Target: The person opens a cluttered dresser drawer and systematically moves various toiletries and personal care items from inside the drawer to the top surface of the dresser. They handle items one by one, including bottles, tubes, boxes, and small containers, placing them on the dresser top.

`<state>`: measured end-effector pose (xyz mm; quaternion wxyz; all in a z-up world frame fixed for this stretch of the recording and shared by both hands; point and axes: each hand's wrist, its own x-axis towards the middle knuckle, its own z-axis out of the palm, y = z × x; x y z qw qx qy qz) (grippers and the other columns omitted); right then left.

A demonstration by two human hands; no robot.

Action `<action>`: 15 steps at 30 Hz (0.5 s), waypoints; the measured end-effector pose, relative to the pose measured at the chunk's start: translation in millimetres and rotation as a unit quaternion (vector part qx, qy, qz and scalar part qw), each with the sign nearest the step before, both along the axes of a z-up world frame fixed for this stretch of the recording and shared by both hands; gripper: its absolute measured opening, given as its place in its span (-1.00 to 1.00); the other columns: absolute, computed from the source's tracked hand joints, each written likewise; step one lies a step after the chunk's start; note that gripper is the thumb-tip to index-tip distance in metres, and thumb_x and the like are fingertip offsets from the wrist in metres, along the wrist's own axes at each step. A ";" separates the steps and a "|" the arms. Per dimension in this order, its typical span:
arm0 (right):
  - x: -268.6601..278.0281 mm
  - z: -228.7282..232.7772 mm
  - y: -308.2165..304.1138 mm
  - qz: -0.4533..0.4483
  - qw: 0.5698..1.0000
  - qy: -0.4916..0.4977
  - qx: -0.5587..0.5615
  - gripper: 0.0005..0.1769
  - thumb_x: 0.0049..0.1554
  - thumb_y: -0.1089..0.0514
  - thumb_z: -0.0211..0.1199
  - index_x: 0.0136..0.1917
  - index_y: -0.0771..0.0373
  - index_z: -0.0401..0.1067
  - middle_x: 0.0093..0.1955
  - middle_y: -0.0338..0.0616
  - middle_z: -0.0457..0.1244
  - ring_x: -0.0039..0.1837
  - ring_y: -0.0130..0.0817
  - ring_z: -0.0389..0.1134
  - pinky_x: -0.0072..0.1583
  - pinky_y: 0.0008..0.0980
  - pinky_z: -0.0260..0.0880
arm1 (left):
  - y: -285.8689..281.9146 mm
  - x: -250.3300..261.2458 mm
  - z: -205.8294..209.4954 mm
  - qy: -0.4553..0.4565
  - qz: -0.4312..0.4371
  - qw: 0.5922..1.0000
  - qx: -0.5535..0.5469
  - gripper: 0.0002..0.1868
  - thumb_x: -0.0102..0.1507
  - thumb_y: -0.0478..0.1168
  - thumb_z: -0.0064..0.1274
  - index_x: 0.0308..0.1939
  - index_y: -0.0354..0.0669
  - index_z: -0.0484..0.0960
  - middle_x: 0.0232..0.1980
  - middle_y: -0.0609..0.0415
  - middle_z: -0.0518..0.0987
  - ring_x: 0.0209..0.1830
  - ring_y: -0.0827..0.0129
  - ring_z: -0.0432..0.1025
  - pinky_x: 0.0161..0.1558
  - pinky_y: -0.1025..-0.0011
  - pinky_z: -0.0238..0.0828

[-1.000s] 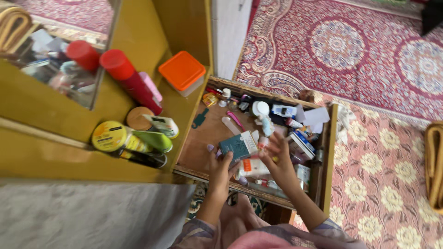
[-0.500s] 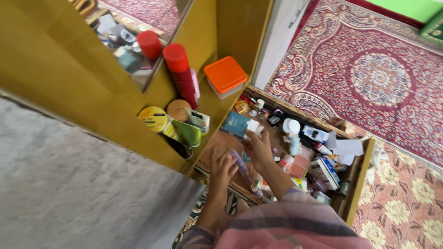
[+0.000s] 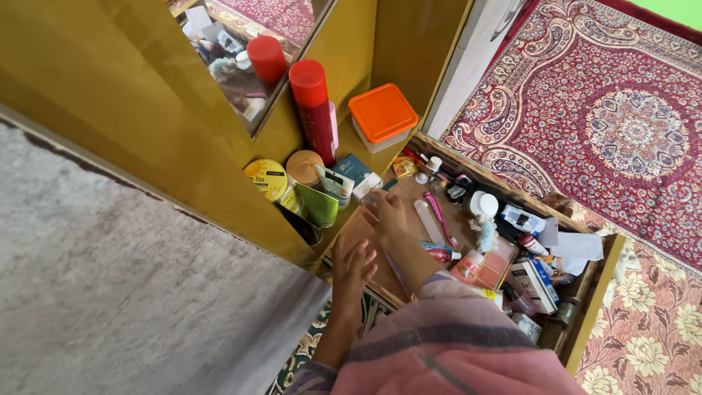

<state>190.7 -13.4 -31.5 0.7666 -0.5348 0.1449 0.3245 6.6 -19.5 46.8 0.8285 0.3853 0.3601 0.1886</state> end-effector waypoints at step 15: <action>-10.4 10.9 -9.5 0.077 0.993 -0.090 0.011 -0.63 0.20 0.16 0.17 0.28 0.17 0.39 0.14 -0.27 0.32 0.17 -0.44 0.31 0.20 -0.34 0.33 | -3.3 0.8 9.9 0.012 -0.021 1.000 0.010 -0.24 0.30 -0.08 -0.03 0.55 0.03 0.03 0.39 -0.06 0.45 0.23 0.19 0.49 0.08 0.35 0.45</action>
